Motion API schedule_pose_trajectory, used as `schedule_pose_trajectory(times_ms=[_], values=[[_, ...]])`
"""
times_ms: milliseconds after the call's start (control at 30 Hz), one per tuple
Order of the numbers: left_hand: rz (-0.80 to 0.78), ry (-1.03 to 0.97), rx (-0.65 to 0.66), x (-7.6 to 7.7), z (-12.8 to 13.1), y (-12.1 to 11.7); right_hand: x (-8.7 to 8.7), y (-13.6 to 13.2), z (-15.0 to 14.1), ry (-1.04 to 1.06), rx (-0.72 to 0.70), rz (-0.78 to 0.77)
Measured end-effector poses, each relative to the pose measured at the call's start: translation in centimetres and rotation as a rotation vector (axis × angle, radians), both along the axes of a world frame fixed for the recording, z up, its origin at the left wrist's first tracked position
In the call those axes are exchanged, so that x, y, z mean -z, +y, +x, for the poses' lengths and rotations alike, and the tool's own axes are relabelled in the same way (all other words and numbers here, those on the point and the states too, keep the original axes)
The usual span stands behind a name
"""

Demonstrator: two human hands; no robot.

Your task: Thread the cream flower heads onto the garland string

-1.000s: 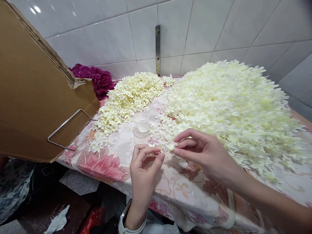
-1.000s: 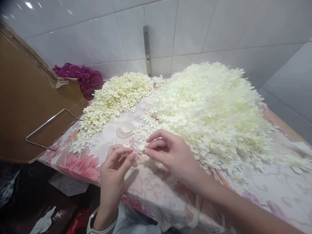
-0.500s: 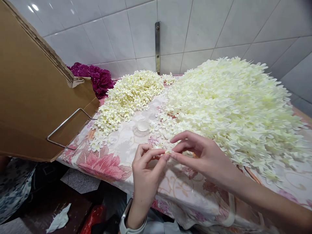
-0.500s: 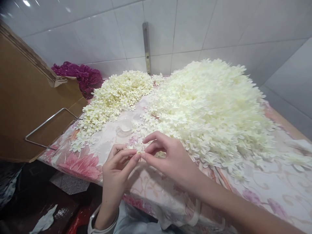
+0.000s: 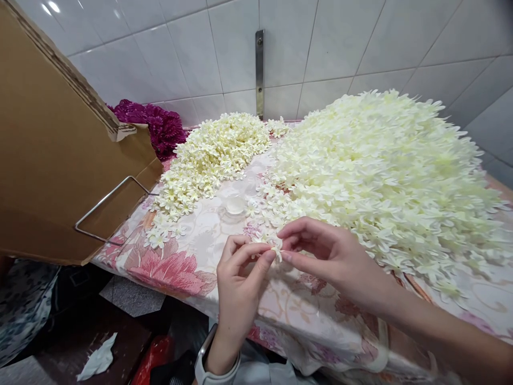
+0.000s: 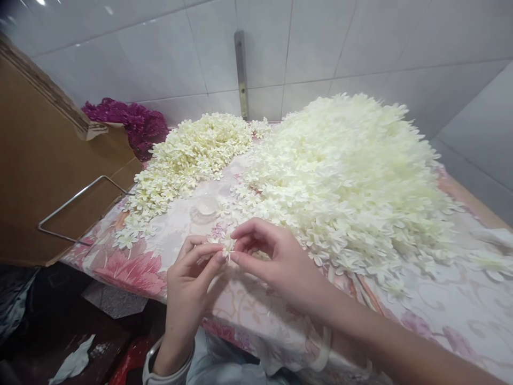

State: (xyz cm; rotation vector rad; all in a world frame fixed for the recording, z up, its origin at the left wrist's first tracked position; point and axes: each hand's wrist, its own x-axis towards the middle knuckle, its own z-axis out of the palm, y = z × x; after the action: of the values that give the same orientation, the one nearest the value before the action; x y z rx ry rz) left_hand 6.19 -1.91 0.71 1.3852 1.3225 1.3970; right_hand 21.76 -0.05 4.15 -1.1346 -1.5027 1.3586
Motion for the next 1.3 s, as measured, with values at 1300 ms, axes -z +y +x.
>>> schedule_pose_trajectory(times_ms=[1300], values=[[-0.013, 0.038, 0.063, 0.05, 0.09, -0.19, 0.71, -0.43, -0.01, -0.32, 0.056, 0.581]])
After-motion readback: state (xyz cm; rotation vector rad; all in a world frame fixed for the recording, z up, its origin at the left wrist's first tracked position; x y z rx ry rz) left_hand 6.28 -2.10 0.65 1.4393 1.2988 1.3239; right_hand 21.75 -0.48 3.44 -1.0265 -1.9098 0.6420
